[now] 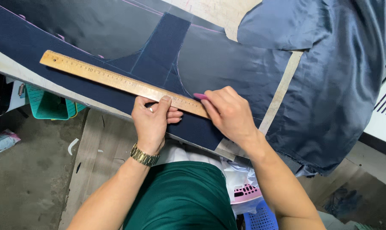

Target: The person uses a wooden ruler and a piece of tailor's chalk to mark lines on a dark blue fabric laid out on a table. They use a small plastic ruler to mark curves and angles, repositioning the fabric and rulers throughout.

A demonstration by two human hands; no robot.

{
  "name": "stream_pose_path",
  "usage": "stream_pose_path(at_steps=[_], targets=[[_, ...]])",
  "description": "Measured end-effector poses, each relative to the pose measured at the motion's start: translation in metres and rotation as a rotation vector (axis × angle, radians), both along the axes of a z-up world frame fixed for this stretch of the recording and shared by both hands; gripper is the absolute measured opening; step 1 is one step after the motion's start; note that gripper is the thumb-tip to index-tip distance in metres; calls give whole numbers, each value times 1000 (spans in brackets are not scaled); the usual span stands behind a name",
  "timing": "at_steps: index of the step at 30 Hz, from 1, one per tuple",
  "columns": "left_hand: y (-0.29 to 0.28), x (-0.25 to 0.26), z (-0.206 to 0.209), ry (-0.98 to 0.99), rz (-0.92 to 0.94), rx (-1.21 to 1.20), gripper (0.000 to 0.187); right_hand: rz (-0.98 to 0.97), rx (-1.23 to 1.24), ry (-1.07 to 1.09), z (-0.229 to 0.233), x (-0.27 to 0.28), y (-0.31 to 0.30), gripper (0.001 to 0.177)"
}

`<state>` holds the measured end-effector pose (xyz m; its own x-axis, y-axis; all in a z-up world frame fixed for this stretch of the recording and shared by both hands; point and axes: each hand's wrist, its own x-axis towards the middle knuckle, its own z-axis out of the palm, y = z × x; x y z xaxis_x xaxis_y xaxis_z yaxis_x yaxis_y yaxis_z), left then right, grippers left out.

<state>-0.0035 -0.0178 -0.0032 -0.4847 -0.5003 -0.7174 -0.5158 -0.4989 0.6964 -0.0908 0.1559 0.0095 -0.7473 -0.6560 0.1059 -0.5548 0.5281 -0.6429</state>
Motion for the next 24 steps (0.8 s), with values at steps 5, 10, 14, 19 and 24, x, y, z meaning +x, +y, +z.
stream_pose_path(at_steps=[5,10,14,19,24], targets=[[-27,22,9,72,27,-121,35,-252,-203,-203,22,-14,11,10],[-107,23,3,192,12,-302,22,-543,-273,-377,12,-5,23,14],[-170,-46,9,265,38,-232,27,-742,-327,-398,7,4,4,14],[-235,-165,-9,315,13,-98,30,-891,-373,-447,13,7,-58,16],[-218,-192,21,282,-377,-50,23,-821,-390,-779,42,1,-131,21]])
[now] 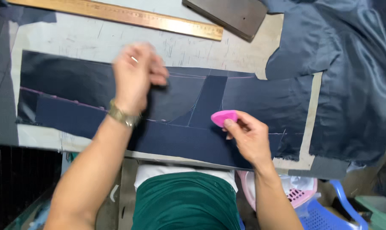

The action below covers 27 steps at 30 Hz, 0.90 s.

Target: The person uses a wooden ruler and a piece of tailor's chalk to mark lines on a dark blue fabric laid out on a table. They use a small plastic ruler to mark curves and angles, repositioning the fabric and rulers throughout.

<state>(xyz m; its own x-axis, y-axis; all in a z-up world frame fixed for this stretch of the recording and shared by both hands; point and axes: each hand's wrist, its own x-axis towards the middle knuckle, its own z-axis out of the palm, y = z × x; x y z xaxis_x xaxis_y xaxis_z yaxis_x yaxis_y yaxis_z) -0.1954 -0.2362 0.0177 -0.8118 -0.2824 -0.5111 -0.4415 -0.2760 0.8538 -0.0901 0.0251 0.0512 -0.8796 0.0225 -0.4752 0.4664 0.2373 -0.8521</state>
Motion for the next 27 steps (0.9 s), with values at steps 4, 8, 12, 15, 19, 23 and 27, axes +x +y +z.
stream_pose_path(at_steps=[4,8,12,15,19,23,27], targets=[[35,66,-5,105,-427,49,9,-119,-229,-15,-38,1,-20,26],[52,91,-16,25,-471,134,23,-36,-253,-76,-44,-15,-32,27],[53,83,-30,62,-289,92,16,59,2,-33,-40,-49,-31,17],[56,68,-39,118,-226,-127,15,29,72,-172,-27,-87,-38,17],[69,59,-44,220,-341,-477,35,130,103,-178,-33,-107,-45,13],[80,58,-53,405,-412,-822,47,183,134,-180,-43,-113,-46,11],[88,57,-64,536,-427,-1202,37,192,138,-209,-38,-116,-44,13]])
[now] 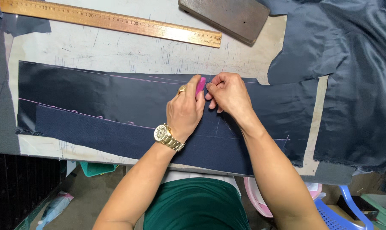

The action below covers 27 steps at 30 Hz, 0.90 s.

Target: The person uses a wooden ruler and a piece of tailor's chalk to mark lines on a dark blue fabric laid out on a table. They use a small plastic ruler to mark curves and angles, repositioning the fabric and rulers throughout.

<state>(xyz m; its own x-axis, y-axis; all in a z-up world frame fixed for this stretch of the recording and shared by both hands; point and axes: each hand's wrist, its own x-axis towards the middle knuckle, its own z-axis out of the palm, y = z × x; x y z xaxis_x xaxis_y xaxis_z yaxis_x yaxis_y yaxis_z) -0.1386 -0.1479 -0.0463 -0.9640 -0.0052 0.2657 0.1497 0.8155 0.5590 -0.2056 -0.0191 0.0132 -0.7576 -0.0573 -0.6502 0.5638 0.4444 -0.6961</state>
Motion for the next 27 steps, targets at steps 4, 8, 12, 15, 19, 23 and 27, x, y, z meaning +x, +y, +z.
stream_pose_path(at_steps=[4,8,12,15,19,23,27], targets=[[2,2,-7,48,5,-86,34,-7,-3,-4,-1,0,1,14],[3,0,-4,49,-5,-95,34,-11,-16,-4,-2,0,3,13],[4,-1,-3,63,-8,-84,33,-5,-28,-5,-2,-1,3,12],[6,0,-5,74,-13,-105,32,1,-21,2,-5,0,3,12],[0,8,6,61,-10,-36,30,10,-10,7,-2,0,2,12],[-12,23,8,38,11,-21,30,15,-3,-11,7,8,1,13],[-12,27,5,30,22,8,31,44,-8,-33,9,20,-4,12]])
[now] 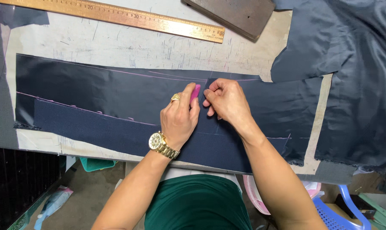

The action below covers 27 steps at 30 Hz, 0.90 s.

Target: The person uses a wooden ruler and a piece of tailor's chalk to mark lines on a dark blue fabric laid out on a table. They use a small plastic ruler to mark curves and angles, repositioning the fabric and rulers throughout.

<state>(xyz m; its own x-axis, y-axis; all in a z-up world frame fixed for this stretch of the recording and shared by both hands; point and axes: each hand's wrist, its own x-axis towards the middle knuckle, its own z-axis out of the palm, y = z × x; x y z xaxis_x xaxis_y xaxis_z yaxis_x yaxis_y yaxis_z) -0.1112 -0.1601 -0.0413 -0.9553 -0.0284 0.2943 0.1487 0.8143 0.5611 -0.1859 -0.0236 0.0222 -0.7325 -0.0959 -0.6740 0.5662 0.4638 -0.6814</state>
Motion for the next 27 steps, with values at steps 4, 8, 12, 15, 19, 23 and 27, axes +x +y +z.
stream_pose_path(at_steps=[4,8,12,15,19,23,27], targets=[[6,-2,-4,17,4,-30,32,1,4,-22,-8,1,0,12],[7,-4,-6,19,-9,-18,32,9,9,-1,-9,2,1,13],[8,-3,-5,26,-11,-33,32,4,19,15,-12,1,0,11],[11,-5,-7,31,5,-39,32,5,20,19,-12,3,1,11],[5,2,2,13,1,-46,31,6,29,26,-11,4,1,11],[-5,12,4,-10,-12,0,32,33,61,-11,-2,8,-1,13],[-5,18,9,-25,-9,-1,32,47,54,-37,-3,19,-5,13]])
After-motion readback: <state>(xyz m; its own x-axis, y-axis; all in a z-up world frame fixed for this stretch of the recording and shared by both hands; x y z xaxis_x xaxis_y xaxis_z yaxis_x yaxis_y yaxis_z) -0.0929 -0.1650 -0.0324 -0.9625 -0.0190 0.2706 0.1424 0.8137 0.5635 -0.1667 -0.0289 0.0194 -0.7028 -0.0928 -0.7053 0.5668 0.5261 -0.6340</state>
